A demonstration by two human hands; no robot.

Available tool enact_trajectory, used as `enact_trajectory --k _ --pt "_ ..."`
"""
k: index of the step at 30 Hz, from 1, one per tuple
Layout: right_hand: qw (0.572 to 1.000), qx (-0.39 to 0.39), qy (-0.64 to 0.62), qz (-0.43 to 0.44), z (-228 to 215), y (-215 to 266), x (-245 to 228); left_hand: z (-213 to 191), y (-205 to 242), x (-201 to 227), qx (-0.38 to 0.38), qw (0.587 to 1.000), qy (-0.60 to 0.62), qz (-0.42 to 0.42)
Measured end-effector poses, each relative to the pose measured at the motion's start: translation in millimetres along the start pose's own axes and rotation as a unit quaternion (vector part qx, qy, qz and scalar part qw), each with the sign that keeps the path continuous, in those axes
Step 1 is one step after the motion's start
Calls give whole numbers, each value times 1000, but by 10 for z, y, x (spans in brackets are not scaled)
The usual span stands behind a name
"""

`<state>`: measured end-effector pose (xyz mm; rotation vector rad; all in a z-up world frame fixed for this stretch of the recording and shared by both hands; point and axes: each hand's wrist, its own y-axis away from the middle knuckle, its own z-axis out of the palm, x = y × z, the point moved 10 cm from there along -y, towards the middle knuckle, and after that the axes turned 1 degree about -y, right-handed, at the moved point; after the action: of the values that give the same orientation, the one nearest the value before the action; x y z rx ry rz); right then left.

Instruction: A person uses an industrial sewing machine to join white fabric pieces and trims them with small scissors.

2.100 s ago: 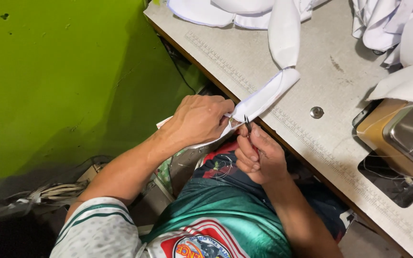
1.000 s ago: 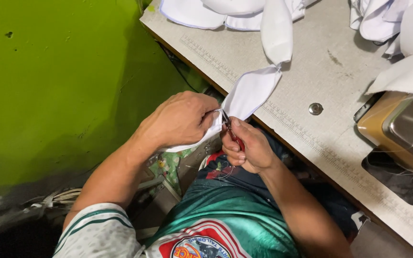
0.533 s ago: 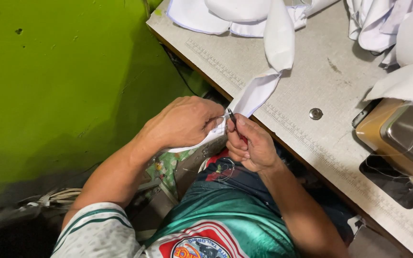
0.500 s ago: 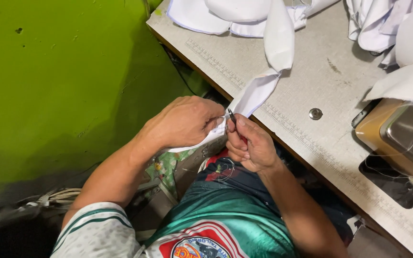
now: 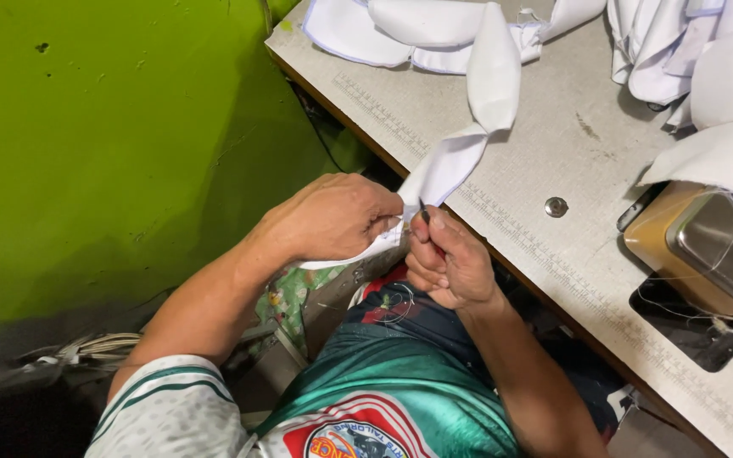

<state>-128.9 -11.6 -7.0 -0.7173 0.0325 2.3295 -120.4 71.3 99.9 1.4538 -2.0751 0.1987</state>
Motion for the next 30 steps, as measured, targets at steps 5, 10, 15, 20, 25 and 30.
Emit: enact_trajectory --k 5,10,15,20,25,30 --pt "999 -29 8 -33 33 39 -174 -136 -29 1 99 994 16 47" --pt "981 28 148 -125 172 228 -470 -377 11 255 282 948 -50 138" --pt "973 66 137 -172 197 371 -814 -399 453 1323 503 755 -218 360" --pt "776 363 446 -259 189 1194 -1525 -171 448 1693 380 767 -41 516" --pt "605 333 696 -198 1010 1565 -1723 -92 -170 1878 174 877 47 446" --pt "551 510 600 -276 370 2571 -1954 -100 -463 2505 125 808 208 537"
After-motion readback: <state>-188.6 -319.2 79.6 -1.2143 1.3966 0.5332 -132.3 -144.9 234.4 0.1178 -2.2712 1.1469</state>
